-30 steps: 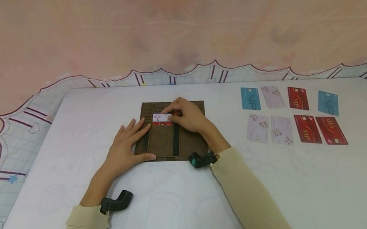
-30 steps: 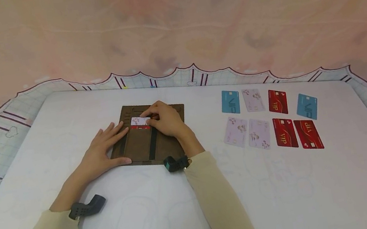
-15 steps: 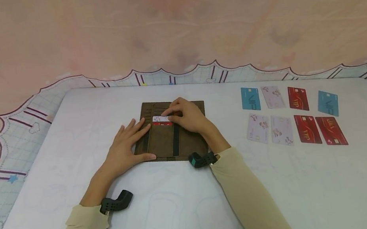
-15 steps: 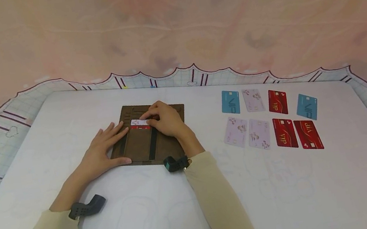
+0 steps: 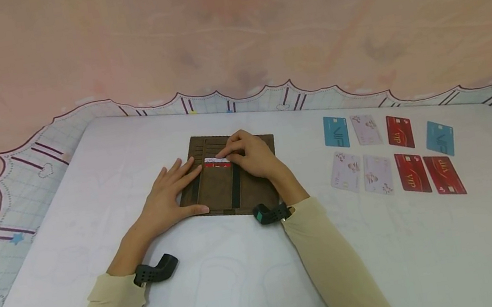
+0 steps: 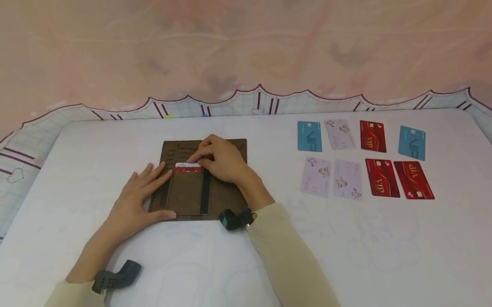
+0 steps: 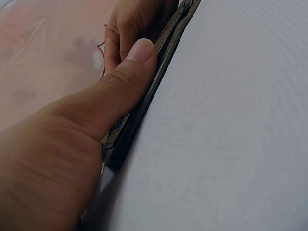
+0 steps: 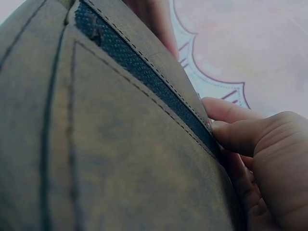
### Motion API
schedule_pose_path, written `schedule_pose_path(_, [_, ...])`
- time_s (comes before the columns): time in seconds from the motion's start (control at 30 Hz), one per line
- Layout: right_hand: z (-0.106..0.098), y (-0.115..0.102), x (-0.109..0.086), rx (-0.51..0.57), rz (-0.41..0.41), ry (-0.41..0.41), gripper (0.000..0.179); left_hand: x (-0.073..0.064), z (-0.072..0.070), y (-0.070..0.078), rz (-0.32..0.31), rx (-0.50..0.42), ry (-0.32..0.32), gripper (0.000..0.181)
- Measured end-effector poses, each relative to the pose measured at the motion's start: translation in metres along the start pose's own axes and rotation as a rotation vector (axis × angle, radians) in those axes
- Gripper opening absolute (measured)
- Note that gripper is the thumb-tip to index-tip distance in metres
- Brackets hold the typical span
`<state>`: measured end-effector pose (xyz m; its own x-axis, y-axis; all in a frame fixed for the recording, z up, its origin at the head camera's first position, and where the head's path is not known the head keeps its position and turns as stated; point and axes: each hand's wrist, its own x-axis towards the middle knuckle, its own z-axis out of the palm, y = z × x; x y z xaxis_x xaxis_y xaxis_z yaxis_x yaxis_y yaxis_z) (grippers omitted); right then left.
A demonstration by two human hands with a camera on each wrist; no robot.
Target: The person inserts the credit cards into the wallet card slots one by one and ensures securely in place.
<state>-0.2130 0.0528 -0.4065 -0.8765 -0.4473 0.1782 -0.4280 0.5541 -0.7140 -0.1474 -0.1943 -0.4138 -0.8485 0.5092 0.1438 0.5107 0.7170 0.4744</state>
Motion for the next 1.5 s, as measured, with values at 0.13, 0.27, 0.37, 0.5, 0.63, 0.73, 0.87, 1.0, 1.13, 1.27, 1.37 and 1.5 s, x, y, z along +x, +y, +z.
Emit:
schedule_pose_path(0.13, [0.000, 0.000, 0.000, 0.000, -0.018, 0.001, 0.018, 0.000, -0.001, 0.001, 0.002, -0.002, 0.004, 0.091])
schedule_pose_path(0.27, [0.000, 0.000, 0.000, -0.002, -0.025, 0.003, 0.019, -0.001, 0.000, 0.001, 0.006, -0.004, 0.013, 0.091])
schedule_pose_path(0.37, [0.000, 0.000, 0.000, 0.001, -0.018, 0.005, 0.020, -0.001, 0.000, 0.001, 0.007, -0.004, 0.018, 0.091])
schedule_pose_path(0.5, [0.000, 0.000, 0.000, 0.001, -0.001, 0.014, 0.021, -0.001, 0.000, 0.001, -0.001, -0.003, 0.010, 0.090])
schedule_pose_path(0.63, [0.001, -0.001, 0.000, -0.005, 0.007, 0.019, 0.020, 0.000, -0.001, 0.002, -0.008, -0.007, 0.000, 0.090])
schedule_pose_path(0.73, [0.001, -0.002, 0.000, -0.011, 0.008, 0.018, 0.020, 0.000, -0.001, 0.002, -0.010, -0.008, 0.000, 0.089])
schedule_pose_path(0.87, [0.001, -0.004, 0.001, -0.041, -0.008, 0.011, 0.021, 0.000, -0.001, 0.002, -0.008, -0.004, 0.002, 0.089])
schedule_pose_path(1.0, [-0.001, -0.010, 0.000, -0.095, -0.037, -0.006, 0.024, -0.001, 0.000, 0.002, -0.003, -0.003, 0.010, 0.089])
schedule_pose_path(1.13, [-0.006, -0.021, -0.004, -0.117, -0.034, -0.015, 0.028, -0.002, 0.000, 0.003, 0.001, -0.012, 0.015, 0.091])
schedule_pose_path(1.27, [-0.017, -0.030, -0.011, -0.093, -0.036, -0.002, 0.028, -0.003, 0.001, 0.003, 0.003, -0.019, 0.013, 0.091])
schedule_pose_path(1.37, [-0.034, -0.030, -0.020, -0.079, -0.040, 0.034, 0.025, -0.002, 0.001, 0.003, 0.003, -0.018, 0.014, 0.090])
schedule_pose_path(1.5, [-0.063, -0.022, -0.039, -0.049, -0.006, 0.102, 0.023, -0.001, 0.000, 0.002, 0.005, -0.015, 0.017, 0.090])
